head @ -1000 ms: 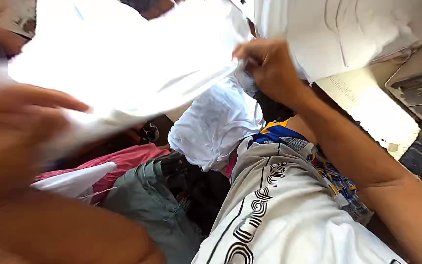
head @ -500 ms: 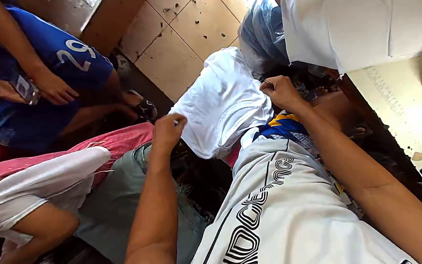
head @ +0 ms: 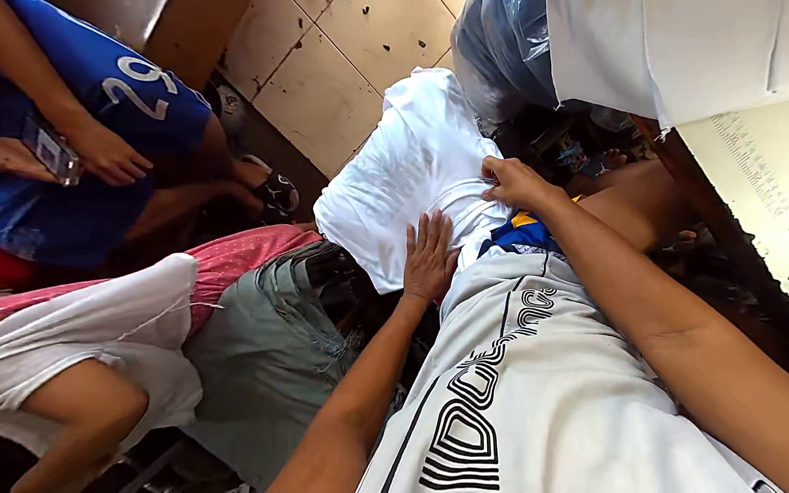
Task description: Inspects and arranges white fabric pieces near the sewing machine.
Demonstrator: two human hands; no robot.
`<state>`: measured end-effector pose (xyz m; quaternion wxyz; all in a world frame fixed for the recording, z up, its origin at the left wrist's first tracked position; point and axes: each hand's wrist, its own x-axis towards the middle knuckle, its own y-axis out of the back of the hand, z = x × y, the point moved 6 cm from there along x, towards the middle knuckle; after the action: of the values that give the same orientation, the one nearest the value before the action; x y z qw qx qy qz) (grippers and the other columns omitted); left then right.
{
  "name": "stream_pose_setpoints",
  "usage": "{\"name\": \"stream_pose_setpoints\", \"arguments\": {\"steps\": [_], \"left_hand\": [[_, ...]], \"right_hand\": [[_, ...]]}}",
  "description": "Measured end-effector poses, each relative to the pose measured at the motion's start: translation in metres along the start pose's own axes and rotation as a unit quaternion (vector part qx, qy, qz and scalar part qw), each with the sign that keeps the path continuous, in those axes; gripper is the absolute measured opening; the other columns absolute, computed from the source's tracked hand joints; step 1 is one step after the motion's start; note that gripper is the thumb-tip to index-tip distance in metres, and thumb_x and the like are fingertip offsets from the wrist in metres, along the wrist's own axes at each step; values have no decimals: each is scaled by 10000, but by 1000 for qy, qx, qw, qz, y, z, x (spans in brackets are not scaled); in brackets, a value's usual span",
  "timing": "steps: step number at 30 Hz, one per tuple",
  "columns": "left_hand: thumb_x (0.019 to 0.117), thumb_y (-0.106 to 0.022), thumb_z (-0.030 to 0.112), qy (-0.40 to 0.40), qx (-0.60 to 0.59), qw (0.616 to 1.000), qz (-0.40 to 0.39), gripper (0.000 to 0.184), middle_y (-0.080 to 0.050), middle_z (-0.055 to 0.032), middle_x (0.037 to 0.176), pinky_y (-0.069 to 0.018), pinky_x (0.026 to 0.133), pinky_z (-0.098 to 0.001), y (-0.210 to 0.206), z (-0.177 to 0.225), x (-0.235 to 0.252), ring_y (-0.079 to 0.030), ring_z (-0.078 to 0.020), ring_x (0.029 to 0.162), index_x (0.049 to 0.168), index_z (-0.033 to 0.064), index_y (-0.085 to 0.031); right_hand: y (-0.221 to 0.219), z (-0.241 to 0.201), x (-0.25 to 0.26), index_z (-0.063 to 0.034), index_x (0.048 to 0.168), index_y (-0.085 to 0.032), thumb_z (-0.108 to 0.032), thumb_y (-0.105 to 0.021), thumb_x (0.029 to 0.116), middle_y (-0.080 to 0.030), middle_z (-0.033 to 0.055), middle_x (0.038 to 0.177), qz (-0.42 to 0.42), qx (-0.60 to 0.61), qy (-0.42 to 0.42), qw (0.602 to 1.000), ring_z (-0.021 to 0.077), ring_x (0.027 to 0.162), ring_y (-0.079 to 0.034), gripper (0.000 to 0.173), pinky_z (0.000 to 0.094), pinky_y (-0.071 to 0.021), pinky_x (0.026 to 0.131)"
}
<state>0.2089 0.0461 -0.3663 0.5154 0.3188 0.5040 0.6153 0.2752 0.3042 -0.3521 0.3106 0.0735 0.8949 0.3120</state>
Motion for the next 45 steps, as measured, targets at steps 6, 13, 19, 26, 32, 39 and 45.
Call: {"name": "stream_pose_setpoints", "arguments": {"steps": [6, 13, 19, 26, 32, 39, 45], "left_hand": [[1107, -260, 369, -14, -30, 997, -71, 588, -127, -13, 1738, -90, 1282, -572, -8, 7, -84, -55, -283, 1603, 1653, 153, -241], [1081, -476, 346, -28, -159, 987, -19, 380, -545, -45, 1528, -399, 1177, -472, 54, -4, -109, -491, -226, 1426, 1357, 183, -679], [1081, -444, 226, 54, -137, 979, 138, 359, -518, -104, 1543, -441, 1091, -510, 113, -51, -7, -551, -276, 1349, 1293, 83, -696], [1064, -354, 541, 9, -20, 998, 67, 633, -250, -85, 1703, -85, 1263, -643, 22, 14, 111, -158, -320, 1586, 1614, 228, -366], [1097, -451, 274, -150, -80, 985, -10, 512, -320, 10, 1682, -138, 1271, -571, 2, 54, 70, -217, -268, 1575, 1603, 230, -391], [997, -587, 121, -84, -230, 968, 43, 242, -749, -70, 1145, -579, 929, -400, 68, 19, -17, -709, -207, 1051, 1157, 113, -767], [1031, -598, 249, 25, -109, 993, 48, 285, -681, -60, 1272, -514, 919, -433, 54, -9, -54, -640, -252, 1087, 1278, 180, -721]], "right_hand": [[1, 0, -4, -75, 1139, -636, -202, -826, 836, -692, 179, 1023, -5, 14, -17, 1000, 386, 990, -674, 379, 651, -533, 853], [-2, 13, -9, -55, 1099, -633, -140, -854, 778, -674, 150, 943, 25, 86, 11, 996, 335, 882, -663, 399, 597, -549, 807], [-4, 20, -10, -50, 1088, -627, -62, -878, 707, -672, 125, 916, 36, 131, 15, 991, 292, 842, -659, 457, 545, -559, 793], [1, 17, -14, -18, 1117, -618, -24, -858, 715, -668, 153, 927, 27, 170, -3, 985, 306, 846, -661, 468, 541, -561, 792], [9, 17, -11, -12, 1116, -597, 51, -723, 726, -660, 148, 955, 27, 204, -4, 979, 275, 854, -655, 414, 493, -555, 768], [22, 17, -5, -70, 959, -687, -95, -683, 830, -680, 80, 905, 131, 210, 12, 969, 214, 839, -652, 132, 466, -543, 751], [8, 11, -6, -72, 1039, -668, -324, -850, 816, -665, 100, 930, 52, 129, 33, 990, 264, 856, -654, 383, 533, -556, 794]]}}
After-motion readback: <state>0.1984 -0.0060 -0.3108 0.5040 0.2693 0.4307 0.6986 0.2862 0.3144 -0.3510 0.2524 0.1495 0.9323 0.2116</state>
